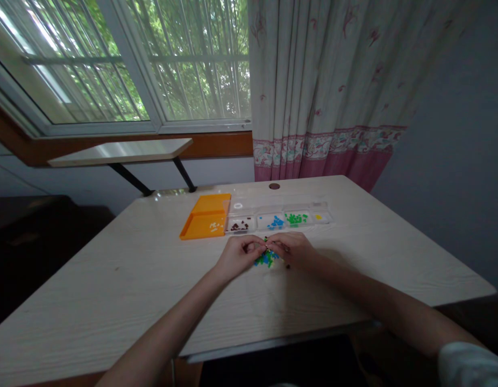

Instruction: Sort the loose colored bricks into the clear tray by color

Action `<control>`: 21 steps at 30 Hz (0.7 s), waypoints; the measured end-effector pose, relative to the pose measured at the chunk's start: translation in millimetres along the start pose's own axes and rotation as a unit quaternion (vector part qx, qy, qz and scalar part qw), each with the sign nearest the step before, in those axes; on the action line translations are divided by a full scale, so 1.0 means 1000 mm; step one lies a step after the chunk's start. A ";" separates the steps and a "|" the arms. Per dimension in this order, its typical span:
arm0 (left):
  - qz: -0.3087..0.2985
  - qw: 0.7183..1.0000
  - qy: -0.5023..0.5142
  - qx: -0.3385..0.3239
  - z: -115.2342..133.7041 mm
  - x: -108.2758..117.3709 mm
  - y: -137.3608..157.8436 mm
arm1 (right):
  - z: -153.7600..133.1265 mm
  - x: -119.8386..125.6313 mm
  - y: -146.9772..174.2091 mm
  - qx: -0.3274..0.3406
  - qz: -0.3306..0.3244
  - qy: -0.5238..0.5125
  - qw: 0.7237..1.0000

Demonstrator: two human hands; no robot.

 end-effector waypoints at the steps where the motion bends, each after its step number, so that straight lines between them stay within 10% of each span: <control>1: 0.000 1.000 0.000 0.001 0.000 0.000 0.000 | 0.000 -0.001 0.000 0.001 -0.001 -0.001 1.000; 21: -0.010 1.000 -0.023 -0.018 0.005 -0.002 0.001 | 0.001 -0.002 0.000 -0.003 -0.009 0.014 1.000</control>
Point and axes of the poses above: each hand's wrist, its own y-axis away from the middle knuckle, its own x-axis out of the back of the hand, z = x × y, the point moved 10 cm from there along -y, towards the middle knuckle, and after that the axes turned 4 degrees about -x, right-handed, at the moved point
